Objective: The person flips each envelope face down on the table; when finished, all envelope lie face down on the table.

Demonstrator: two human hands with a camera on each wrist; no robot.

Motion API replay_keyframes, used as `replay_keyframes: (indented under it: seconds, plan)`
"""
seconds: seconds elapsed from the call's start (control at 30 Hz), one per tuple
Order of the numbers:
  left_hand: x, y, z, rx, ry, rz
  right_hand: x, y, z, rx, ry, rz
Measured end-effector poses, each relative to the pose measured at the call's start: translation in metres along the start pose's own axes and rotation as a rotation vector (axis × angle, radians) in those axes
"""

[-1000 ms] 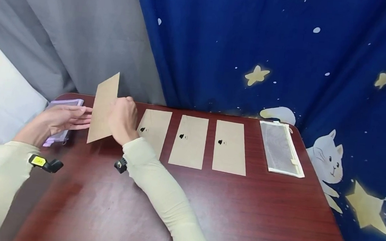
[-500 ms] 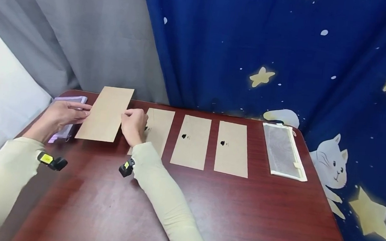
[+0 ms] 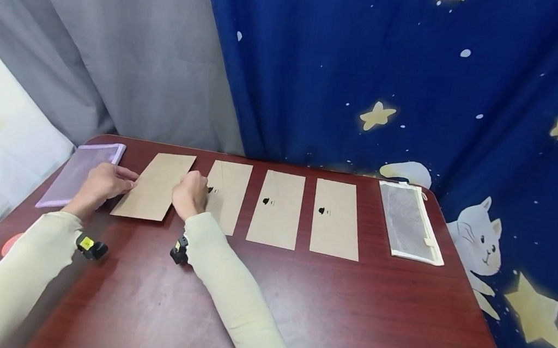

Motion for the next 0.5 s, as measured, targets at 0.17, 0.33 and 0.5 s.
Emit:
replay_keyframes:
  seconds: [0.17, 0.33, 0.5]
  plan:
    - [0.004, 0.0, 0.001, 0.031, 0.041, 0.045, 0.008, 0.0, -0.005, -0.071, -0.084, -0.022]
    - [0.01, 0.003, 0.005, 0.078, 0.087, 0.069, 0.01, 0.001, -0.009, -0.096, -0.125, -0.059]
    - [0.013, 0.003, 0.015, 0.11, 0.116, 0.107, 0.006, 0.002, -0.014, -0.116, -0.166, -0.039]
Point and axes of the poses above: each hand's wrist, its own y-axis towards the middle knuckle, its own x-axis out of the palm, z = x × y, the point moved 9 cm from there along y, towards the middle knuckle, and after that the axes turned 7 degrees about -y, right-handed, at the moved point
